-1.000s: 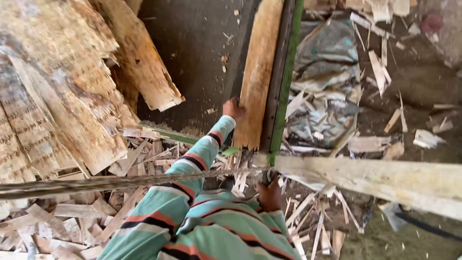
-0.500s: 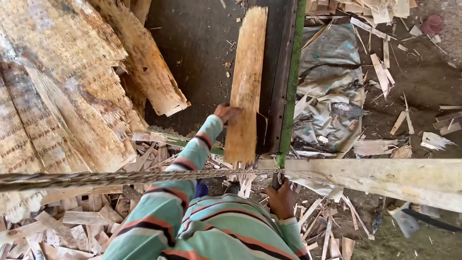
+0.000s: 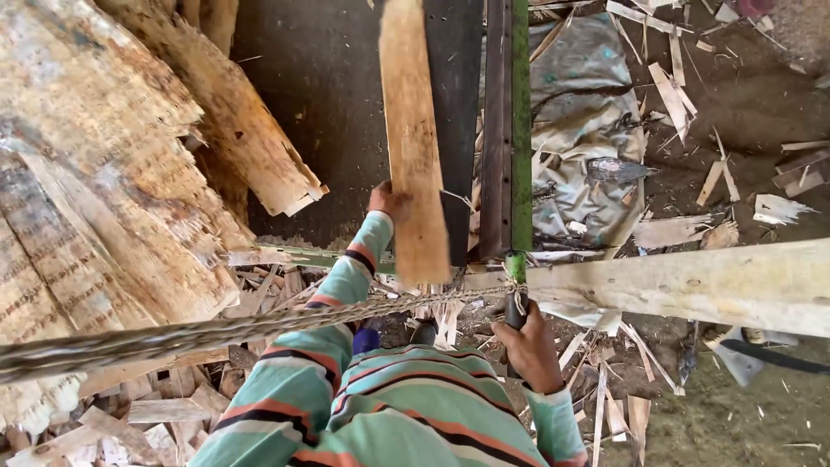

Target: Splitting wood into thin sheets or veneer using a large mechanical splitter machine.

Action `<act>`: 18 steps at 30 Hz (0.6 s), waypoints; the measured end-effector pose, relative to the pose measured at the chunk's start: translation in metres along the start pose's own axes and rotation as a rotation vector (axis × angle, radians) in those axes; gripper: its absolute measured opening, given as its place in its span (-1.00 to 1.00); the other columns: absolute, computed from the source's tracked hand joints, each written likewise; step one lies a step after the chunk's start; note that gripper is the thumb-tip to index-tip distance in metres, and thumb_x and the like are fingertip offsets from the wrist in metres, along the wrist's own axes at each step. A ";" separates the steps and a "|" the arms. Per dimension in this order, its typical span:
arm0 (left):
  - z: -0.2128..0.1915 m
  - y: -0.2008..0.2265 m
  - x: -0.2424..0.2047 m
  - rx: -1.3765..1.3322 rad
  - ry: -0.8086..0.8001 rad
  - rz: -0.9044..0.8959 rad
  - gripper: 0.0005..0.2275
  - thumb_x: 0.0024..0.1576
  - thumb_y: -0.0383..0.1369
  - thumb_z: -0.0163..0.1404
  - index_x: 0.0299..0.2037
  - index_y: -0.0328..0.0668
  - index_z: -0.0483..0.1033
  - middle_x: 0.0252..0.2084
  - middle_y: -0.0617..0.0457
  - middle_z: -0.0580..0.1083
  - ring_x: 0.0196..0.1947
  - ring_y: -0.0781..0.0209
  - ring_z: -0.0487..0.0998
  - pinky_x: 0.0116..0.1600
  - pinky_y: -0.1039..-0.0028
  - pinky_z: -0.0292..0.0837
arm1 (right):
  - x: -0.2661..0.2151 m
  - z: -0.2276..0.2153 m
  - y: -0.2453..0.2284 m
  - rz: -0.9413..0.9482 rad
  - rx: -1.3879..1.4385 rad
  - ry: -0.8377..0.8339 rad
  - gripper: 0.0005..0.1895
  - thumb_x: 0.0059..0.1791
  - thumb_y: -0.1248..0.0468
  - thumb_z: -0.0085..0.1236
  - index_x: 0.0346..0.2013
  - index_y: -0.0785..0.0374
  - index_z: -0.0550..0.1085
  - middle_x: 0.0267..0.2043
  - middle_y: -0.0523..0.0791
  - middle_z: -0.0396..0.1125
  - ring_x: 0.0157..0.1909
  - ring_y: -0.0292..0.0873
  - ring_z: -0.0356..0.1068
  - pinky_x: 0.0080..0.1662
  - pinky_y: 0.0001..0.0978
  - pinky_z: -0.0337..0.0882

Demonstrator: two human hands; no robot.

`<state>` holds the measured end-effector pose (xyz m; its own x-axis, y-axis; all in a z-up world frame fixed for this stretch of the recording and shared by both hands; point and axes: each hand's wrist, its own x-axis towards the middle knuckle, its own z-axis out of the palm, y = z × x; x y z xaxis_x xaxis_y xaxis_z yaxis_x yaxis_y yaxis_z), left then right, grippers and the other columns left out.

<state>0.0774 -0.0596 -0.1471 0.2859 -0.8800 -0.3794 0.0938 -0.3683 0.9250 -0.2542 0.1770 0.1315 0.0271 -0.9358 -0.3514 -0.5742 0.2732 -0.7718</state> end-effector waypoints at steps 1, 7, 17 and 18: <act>-0.016 0.002 -0.006 0.000 0.002 -0.001 -0.60 -0.03 -0.54 0.16 0.07 -0.39 0.50 -0.07 -0.03 0.61 -0.16 0.16 0.64 -0.05 0.38 0.59 | 0.002 0.007 0.014 0.000 0.000 -0.002 -0.53 -0.12 0.15 0.24 -0.03 0.39 0.43 -0.25 0.10 0.48 -0.29 0.07 0.51 -0.20 -0.11 0.51; -0.134 0.093 -0.087 0.834 -0.178 0.129 -0.62 0.15 -0.29 0.15 0.16 -0.24 0.55 0.04 -0.17 0.60 0.01 -0.03 0.63 0.15 0.26 0.51 | 0.012 0.022 0.042 0.028 -0.138 0.052 -0.42 -0.14 0.17 0.27 0.08 0.37 0.34 -0.22 0.09 0.46 -0.31 0.04 0.51 -0.22 -0.07 0.54; -0.286 0.255 -0.111 1.472 -0.566 -0.047 -0.55 0.11 -0.26 0.19 0.25 -0.01 0.51 0.15 -0.05 0.59 0.11 -0.01 0.60 0.30 0.18 0.42 | -0.006 -0.009 -0.017 -0.130 -0.133 0.065 -0.47 -0.15 0.24 0.25 0.09 0.30 0.39 -0.29 0.05 0.41 -0.39 0.02 0.42 -0.28 -0.10 0.46; -0.289 0.272 -0.096 1.555 -0.584 -0.070 -0.54 0.11 -0.25 0.20 0.26 0.00 0.50 0.15 -0.04 0.59 0.11 -0.01 0.60 0.31 0.16 0.42 | -0.002 -0.004 -0.008 0.032 -0.163 0.062 -0.39 -0.18 0.20 0.28 0.13 0.31 0.35 -0.36 0.06 0.39 -0.43 0.02 0.41 -0.32 -0.08 0.43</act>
<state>0.3513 0.0110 0.1475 -0.0838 -0.7043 -0.7050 -0.9901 -0.0212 0.1389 -0.2534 0.1760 0.1407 -0.0409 -0.9407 -0.3369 -0.6992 0.2678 -0.6628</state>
